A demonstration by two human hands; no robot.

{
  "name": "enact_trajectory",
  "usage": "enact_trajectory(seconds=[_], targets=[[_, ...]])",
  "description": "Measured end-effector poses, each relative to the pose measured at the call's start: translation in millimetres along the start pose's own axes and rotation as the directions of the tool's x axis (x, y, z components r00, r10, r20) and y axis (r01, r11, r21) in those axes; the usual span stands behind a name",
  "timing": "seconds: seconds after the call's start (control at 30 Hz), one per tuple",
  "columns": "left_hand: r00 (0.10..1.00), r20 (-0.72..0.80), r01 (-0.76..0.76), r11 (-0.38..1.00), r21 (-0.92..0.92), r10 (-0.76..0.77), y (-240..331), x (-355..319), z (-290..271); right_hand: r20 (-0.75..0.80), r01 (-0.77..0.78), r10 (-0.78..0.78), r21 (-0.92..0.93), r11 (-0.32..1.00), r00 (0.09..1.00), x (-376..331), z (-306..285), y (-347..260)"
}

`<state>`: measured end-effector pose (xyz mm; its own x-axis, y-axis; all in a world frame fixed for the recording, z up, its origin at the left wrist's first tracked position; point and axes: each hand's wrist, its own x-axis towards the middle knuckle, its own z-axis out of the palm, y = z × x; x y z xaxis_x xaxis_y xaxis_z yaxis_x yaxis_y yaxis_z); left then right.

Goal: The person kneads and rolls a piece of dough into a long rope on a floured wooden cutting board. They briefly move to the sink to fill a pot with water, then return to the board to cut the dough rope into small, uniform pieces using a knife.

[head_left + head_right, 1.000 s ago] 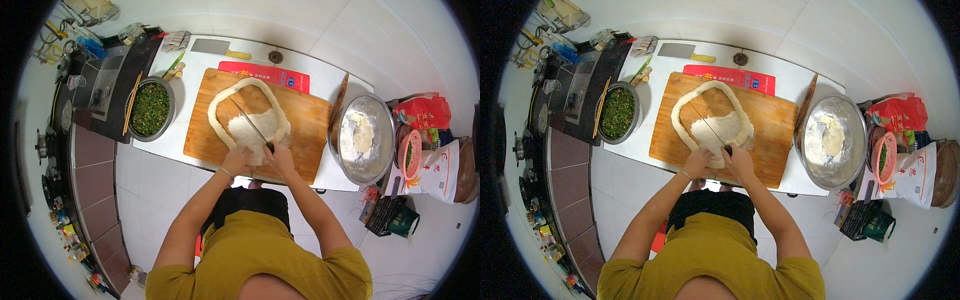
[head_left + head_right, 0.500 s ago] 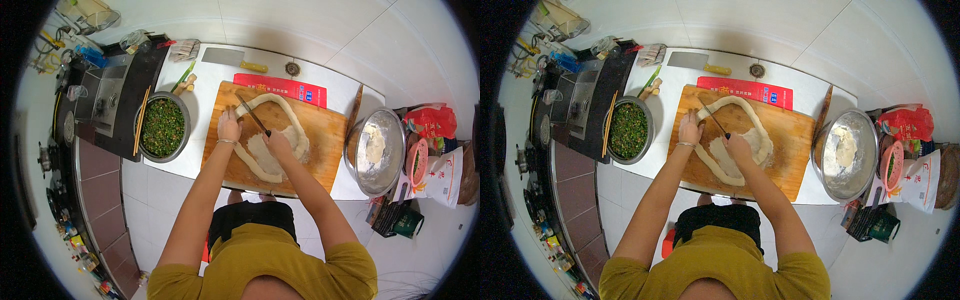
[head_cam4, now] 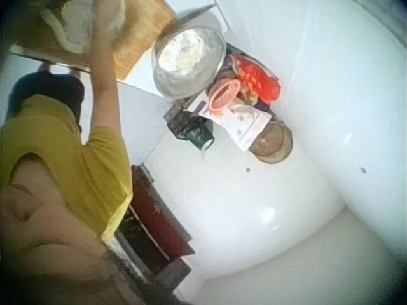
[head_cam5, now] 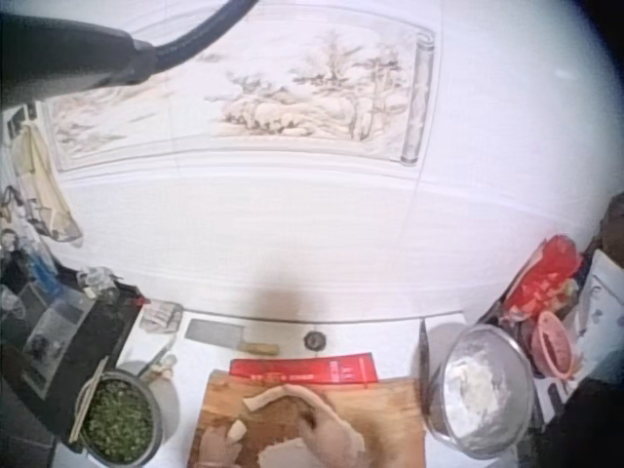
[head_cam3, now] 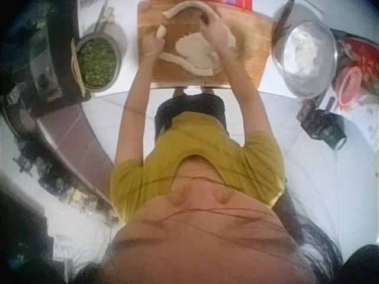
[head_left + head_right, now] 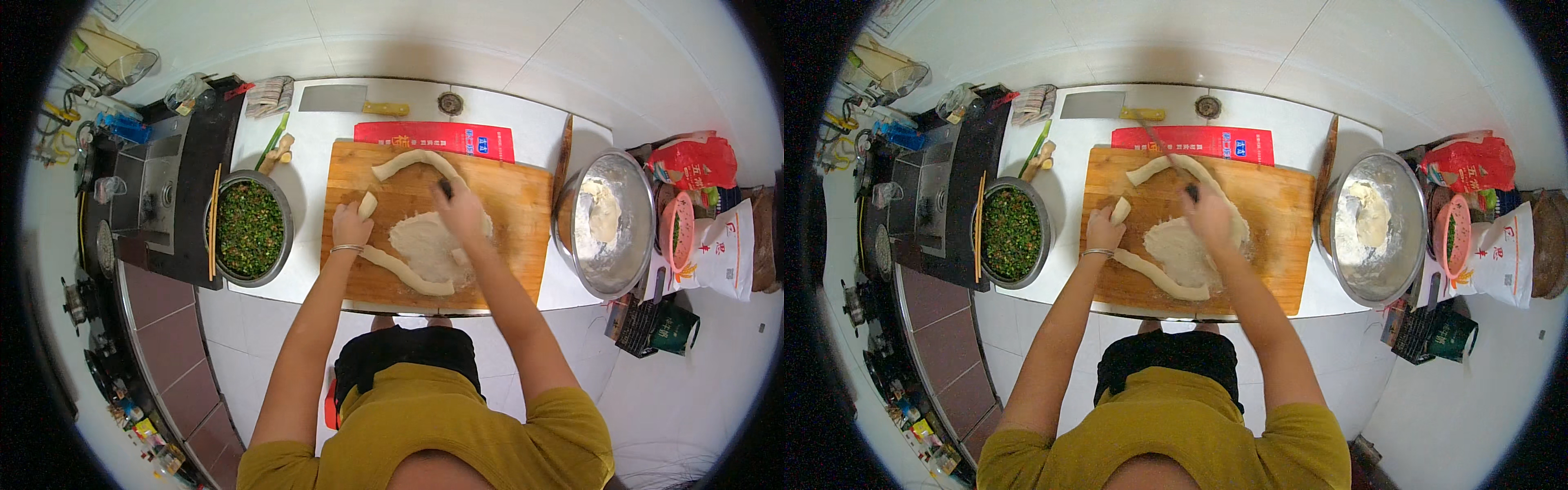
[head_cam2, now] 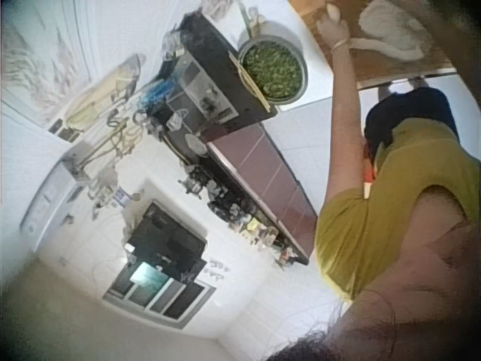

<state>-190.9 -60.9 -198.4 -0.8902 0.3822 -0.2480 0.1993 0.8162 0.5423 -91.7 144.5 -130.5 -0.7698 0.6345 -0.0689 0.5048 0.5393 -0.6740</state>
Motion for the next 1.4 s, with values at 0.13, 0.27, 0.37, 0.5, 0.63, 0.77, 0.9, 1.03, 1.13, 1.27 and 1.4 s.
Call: enact_trajectory(seconds=[0.13,0.27,0.37,0.5,0.63,0.77,0.9,1.03,1.13,1.27,1.4], targets=[[0.999,-0.032,-0.036,0.999,-0.034,0.035,-13,-9,4,-0.114,0.178,-0.251,-0.440,0.880,0.961,43,-44,90],[1.000,-0.001,0.020,0.997,-0.076,-0.020,-7,-15,4,-0.037,0.132,-0.217,-0.691,0.710,0.975,81,-67,160],[1.000,0.015,-0.004,0.998,0.067,0.003,-3,-15,3,-0.046,0.136,-0.246,-0.729,0.671,0.968,85,-68,185],[0.986,-0.094,-0.101,0.948,0.302,0.135,21,-1,-1,-0.232,0.006,-0.185,-0.610,0.792,0.955,32,-66,121],[0.952,-0.113,-0.240,0.922,0.303,0.285,41,46,15,0.208,-0.339,0.428,-0.358,0.870,0.879,-51,-45,75],[0.941,-0.055,-0.290,0.878,0.381,0.335,59,74,27,0.170,-0.431,0.468,-0.216,0.876,0.867,-82,-11,87],[0.893,0.118,-0.434,0.762,0.480,0.435,35,103,23,0.191,-0.135,0.224,-0.392,0.910,0.956,-64,-34,130],[0.829,0.090,-0.496,0.650,0.576,0.552,22,121,-18,0.044,0.121,-0.118,-0.608,0.784,0.992,-23,-92,151],[0.780,0.025,-0.525,0.631,0.571,0.626,7,127,-19,0.066,0.185,-0.187,-0.650,0.737,0.980,12,-86,174],[0.828,-0.072,-0.483,0.773,0.411,0.556,16,88,-21,-0.090,0.100,-0.179,-0.554,0.827,0.980,-12,-56,142],[0.909,0.104,-0.416,0.853,0.315,0.404,20,9,-17,0.132,0.365,-0.341,-0.291,0.884,0.931,-108,-6,84]])
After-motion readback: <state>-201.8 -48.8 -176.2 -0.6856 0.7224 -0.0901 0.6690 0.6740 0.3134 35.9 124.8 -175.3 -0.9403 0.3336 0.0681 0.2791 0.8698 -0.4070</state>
